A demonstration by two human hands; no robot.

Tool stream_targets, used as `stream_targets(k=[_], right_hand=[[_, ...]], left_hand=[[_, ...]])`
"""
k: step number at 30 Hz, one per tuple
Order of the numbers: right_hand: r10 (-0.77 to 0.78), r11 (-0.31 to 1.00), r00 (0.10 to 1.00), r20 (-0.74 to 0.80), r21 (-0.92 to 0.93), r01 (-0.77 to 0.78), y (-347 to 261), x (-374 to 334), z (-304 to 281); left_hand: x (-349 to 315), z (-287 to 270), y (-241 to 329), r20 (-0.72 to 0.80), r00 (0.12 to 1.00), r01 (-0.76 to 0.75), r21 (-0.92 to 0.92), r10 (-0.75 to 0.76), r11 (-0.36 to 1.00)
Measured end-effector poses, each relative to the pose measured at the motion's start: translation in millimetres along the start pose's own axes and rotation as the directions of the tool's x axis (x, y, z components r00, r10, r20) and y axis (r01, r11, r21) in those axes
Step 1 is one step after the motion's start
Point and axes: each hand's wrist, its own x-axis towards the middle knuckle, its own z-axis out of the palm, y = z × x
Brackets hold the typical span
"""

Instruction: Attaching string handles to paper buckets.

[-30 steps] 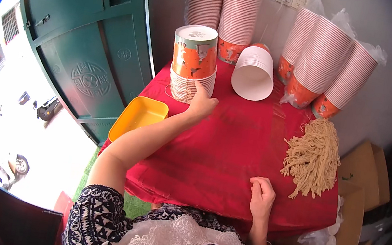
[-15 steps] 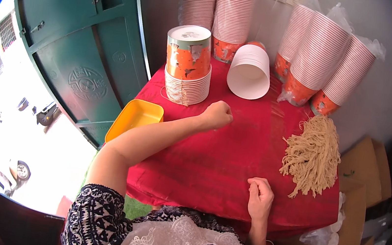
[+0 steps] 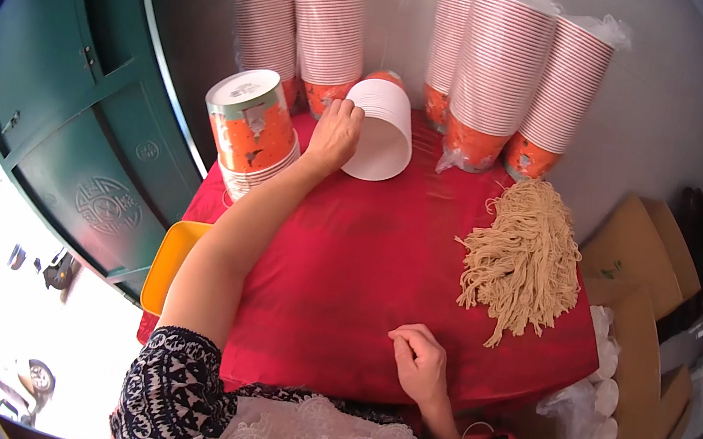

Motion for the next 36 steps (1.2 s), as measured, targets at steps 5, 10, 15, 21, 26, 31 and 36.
stream_targets(k=[5,10,15,21,26,31,36], right_hand=[[-0.092,0.996,0.996,-0.013,-0.017,0.091,2.2,0.0,4.1],[-0.096,0.995,0.995,-0.021,-0.008,0.096,2.4,0.0,2.6],[-0.127,0.992,0.992,-0.016,-0.021,0.127,5.0,0.5,3.8],[-0.117,0.992,0.993,-0.003,-0.040,0.117,5.5,0.8,2.0],[-0.125,0.992,0.992,-0.018,-0.028,0.125,6.7,-1.8,3.3],[-0.140,0.990,0.989,-0.035,-0.024,0.140,8.7,-1.5,5.1],[-0.121,0.992,0.992,-0.030,-0.022,0.121,7.7,-0.7,6.7]], left_hand=[[12.1,21.2,-14.5,0.013,1.000,-0.003,-0.032,0.004,0.999],[21.5,18.8,-5.8,0.045,0.999,-0.028,-0.047,0.030,0.999],[26.3,1.8,-3.3,0.137,0.987,-0.073,-0.054,0.080,0.996],[42.2,-40.2,18.0,0.393,0.916,-0.021,-0.142,0.076,0.990],[37.6,-89.3,36.0,0.485,0.873,0.310,-0.492,-0.039,0.813],[13.6,-146.5,51.8,0.696,0.718,0.626,-0.642,-0.008,0.442],[-17.6,-173.9,57.0,0.678,0.735,0.648,-0.715,0.031,0.262]])
